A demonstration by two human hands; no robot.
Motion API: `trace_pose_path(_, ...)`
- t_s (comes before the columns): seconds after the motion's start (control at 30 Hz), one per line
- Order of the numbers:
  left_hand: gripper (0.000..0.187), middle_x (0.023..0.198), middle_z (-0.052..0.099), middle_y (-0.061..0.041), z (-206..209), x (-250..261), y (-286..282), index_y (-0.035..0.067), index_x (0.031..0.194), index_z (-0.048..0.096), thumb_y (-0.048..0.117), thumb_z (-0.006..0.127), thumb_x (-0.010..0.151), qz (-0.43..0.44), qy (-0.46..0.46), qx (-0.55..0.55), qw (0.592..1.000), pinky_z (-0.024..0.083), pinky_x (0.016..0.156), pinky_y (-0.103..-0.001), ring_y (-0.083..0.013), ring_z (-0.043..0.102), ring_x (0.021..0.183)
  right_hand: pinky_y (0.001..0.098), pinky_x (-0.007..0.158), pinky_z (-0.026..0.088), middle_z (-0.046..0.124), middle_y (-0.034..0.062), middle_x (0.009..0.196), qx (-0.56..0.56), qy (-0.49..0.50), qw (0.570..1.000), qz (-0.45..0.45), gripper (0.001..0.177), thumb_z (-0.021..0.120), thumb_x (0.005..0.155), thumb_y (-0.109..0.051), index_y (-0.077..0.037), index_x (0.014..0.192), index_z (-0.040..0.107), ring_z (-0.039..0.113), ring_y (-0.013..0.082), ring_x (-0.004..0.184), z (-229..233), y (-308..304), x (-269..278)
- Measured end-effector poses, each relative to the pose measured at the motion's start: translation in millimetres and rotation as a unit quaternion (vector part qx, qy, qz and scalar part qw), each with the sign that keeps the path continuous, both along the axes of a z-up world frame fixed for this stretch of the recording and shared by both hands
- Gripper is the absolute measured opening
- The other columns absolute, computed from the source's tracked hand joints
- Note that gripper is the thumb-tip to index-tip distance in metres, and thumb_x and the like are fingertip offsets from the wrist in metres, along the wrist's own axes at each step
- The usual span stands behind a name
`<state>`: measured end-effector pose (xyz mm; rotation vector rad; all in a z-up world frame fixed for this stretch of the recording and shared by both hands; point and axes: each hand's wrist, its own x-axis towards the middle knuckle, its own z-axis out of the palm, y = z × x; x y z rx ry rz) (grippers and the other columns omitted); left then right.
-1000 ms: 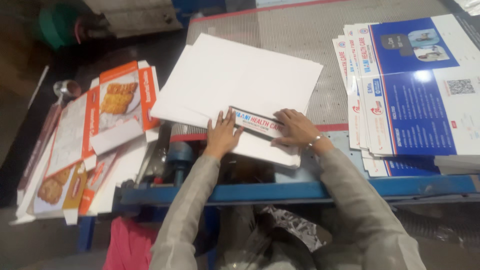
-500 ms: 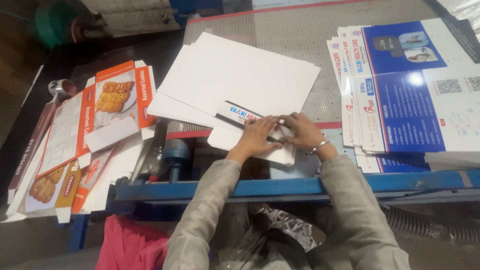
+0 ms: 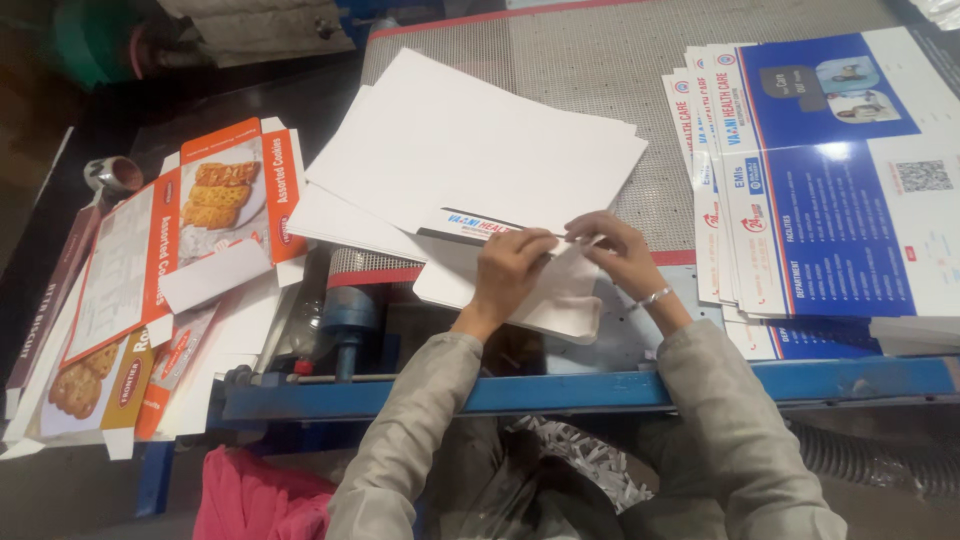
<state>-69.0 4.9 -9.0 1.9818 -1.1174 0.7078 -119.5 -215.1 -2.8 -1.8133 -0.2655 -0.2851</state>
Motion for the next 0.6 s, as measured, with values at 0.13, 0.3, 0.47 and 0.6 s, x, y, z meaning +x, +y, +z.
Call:
trace_pose_path(0.13, 0.02, 0.1, 0.073, -0.001, 17, -8, 1, 0.011, 0.102, 0.07, 0.014, 0.079, 0.084, 0.011, 0.0, -0.027, 1.0, 0.054, 0.074, -0.036, -0.0226, 0.07, 0.082, 0.0349, 0.074, 0.053, 0.069, 0.0049, 0.094, -0.33, -0.217, 0.909, -0.13, 0.02, 0.08, 0.077, -0.008, -0.009, 0.095, 0.071, 0.062, 0.0232, 0.09, 26, 28, -13)
trace_pose_path(0.3, 0.01, 0.098, 0.074, 0.003, 24, -16, -1, 0.013, 0.095, 0.068, 0.015, 0.077, 0.09, 0.01, -0.069, -0.026, 0.997, 0.054, 0.066, -0.032, -0.018, 0.068, 0.07, 0.0358, 0.065, 0.049, 0.064, 0.0026, 0.079, -0.296, -0.212, 0.918, -0.159, 0.013, 0.079, 0.078, -0.003, -0.01, 0.085, 0.071, 0.061, 0.0225, 0.077, 16, 33, -15)
trace_pose_path(0.47, 0.013, 0.087, 0.073, 0.003, 30, -22, 2, 0.012, 0.087, 0.067, 0.02, 0.076, 0.092, 0.014, -0.031, -0.025, 0.999, 0.047, 0.058, -0.032, -0.0166, 0.064, 0.062, 0.0353, 0.058, 0.047, 0.062, 0.0021, 0.073, -0.32, -0.214, 0.911, -0.149, 0.018, 0.082, 0.08, -0.006, -0.009, 0.078, 0.064, 0.06, 0.0212, 0.07, 13, 39, -18)
trace_pose_path(0.6, 0.019, 0.069, 0.064, 0.002, 29, -25, -2, 0.014, 0.078, 0.063, 0.02, 0.072, 0.093, 0.049, 0.017, -0.034, 0.998, 0.041, 0.062, -0.034, -0.0177, 0.06, 0.059, 0.0353, 0.057, 0.048, 0.063, 0.0024, 0.074, -0.32, -0.218, 0.912, -0.133, 0.016, 0.081, 0.078, -0.007, -0.01, 0.083, 0.065, 0.061, 0.0216, 0.07, 13, 46, -19)
